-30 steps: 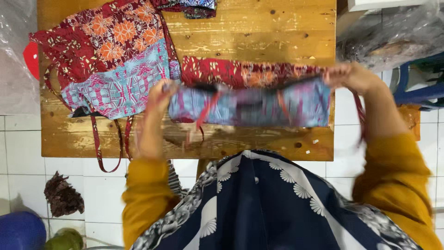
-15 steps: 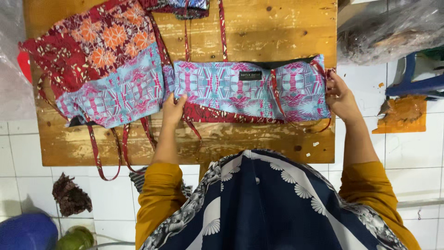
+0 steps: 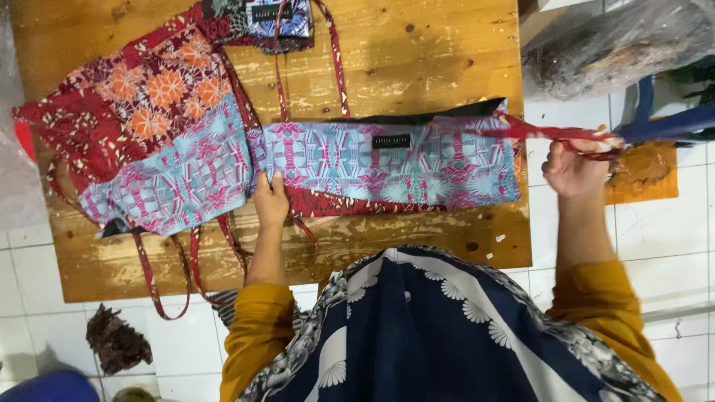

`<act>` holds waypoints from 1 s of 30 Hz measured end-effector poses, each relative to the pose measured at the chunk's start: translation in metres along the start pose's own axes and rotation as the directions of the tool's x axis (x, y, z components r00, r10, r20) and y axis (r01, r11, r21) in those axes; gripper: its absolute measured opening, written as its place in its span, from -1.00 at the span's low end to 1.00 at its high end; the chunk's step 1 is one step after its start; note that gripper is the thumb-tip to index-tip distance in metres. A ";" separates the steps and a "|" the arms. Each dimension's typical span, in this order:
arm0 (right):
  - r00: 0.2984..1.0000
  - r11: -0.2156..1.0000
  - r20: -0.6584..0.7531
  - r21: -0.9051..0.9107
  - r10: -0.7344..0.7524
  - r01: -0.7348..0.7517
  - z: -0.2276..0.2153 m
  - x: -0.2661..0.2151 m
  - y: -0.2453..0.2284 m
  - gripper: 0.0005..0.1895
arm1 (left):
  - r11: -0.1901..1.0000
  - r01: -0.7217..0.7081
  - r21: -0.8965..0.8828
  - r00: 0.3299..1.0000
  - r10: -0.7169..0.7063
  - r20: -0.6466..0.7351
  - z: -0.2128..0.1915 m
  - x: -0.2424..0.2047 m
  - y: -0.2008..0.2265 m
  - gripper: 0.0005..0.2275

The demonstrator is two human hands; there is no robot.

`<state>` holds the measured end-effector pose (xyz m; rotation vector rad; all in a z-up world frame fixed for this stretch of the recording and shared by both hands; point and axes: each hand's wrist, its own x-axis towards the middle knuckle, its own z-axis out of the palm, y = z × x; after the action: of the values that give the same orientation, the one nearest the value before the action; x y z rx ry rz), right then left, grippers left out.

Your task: The person folds several patterned fabric items on a wooden table. They smooth each piece, fold it in half, then roll it tightly into a compact bundle. The finished bundles are stacked on the table.

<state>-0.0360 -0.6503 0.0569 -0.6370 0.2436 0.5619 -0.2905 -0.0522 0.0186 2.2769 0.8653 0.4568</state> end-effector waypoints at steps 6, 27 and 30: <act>0.922 0.607 -0.010 -0.756 -0.386 0.246 0.000 0.030 0.060 -0.70 | 0.994 -0.068 -0.089 0.998 0.068 0.005 0.001 0.014 0.006 -0.69; 0.887 0.247 -0.161 -0.968 -0.432 -0.055 -0.001 0.043 0.081 -0.72 | 0.985 0.074 0.155 0.996 -0.081 0.044 0.001 0.024 0.021 -0.60; 0.943 0.646 -0.284 -0.755 -0.173 -0.109 0.003 0.049 0.069 -0.74 | 0.998 0.027 0.059 0.996 -0.032 0.080 0.000 0.043 0.045 -0.38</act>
<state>-0.0345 -0.5821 0.0059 -1.5883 0.3096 0.5065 -0.2388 -0.0478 0.0532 2.3155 0.8811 0.3281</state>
